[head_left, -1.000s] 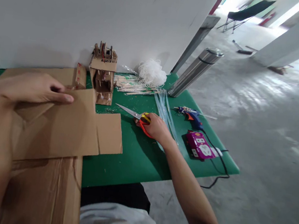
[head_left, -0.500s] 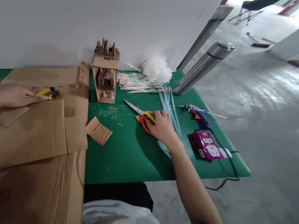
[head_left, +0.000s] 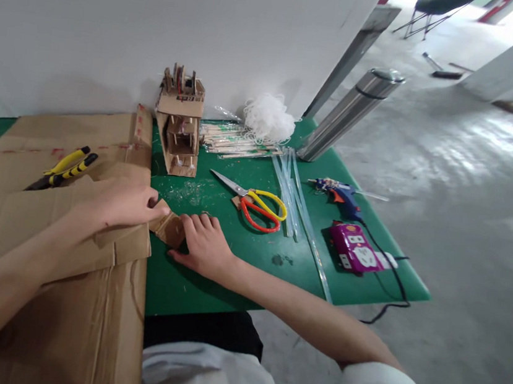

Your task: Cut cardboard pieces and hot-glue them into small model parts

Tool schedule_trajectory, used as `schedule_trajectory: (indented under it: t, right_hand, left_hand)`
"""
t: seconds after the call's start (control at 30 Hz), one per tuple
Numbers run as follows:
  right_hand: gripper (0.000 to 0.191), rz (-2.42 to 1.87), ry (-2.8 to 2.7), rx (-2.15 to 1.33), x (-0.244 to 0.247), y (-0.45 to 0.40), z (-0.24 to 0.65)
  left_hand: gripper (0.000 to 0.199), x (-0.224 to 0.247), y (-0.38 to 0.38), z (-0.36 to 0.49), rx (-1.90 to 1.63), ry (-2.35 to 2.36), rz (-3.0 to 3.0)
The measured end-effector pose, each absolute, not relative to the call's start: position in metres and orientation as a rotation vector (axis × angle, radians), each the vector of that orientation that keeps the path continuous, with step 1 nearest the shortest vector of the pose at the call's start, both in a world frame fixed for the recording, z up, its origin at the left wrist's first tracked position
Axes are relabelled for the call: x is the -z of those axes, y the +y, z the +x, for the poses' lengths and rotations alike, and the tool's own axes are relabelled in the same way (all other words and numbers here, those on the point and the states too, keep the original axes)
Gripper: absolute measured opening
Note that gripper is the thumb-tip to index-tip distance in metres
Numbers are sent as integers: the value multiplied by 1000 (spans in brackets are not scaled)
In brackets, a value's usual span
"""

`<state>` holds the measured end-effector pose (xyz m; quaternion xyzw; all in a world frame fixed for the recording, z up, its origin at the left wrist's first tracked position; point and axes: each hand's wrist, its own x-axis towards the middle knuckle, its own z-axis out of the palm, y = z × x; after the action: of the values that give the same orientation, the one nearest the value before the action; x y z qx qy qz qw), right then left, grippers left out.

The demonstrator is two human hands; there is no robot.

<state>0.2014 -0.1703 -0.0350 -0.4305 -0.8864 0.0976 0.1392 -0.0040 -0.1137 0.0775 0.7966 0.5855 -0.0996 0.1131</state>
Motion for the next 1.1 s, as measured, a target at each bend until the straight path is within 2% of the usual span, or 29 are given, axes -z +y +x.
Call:
schedule_trajectory:
  t: [0.13,0.33,0.4,0.5,0.57,0.73,0.93,1.1]
  right_hand:
    - [61,-1271,-2507,-333,35,-160,211]
    - [71,-1202,-2040,-646,48,-135,233]
    - [58,-1180,-1860,-805,50,-125,240]
    - [27,-1177,-1710,-923,48,-114,247]
    - [17,-1185,-1682,-849,45,-111,252]
    - [4,-1033,-1771,-442,42,-109,261]
    - [14,-884,-1789,-209,44,-115,260]
    - [20,-841,-1789,-102,46,-120,258]
  left_hand:
    - [34,-65,-115,6,410,1722,2462]
    - [34,-63,-115,21,71,1801,2525]
    - [33,-59,-117,24,-107,1800,2575]
    - [31,-48,-121,27,-375,1726,2663]
    - [29,-38,-124,28,-506,1694,2692]
    - [26,-17,-133,30,-678,1658,2702]
    - [44,-3,-133,30,-719,1561,2841]
    - [46,2,-136,31,-545,1688,2874]
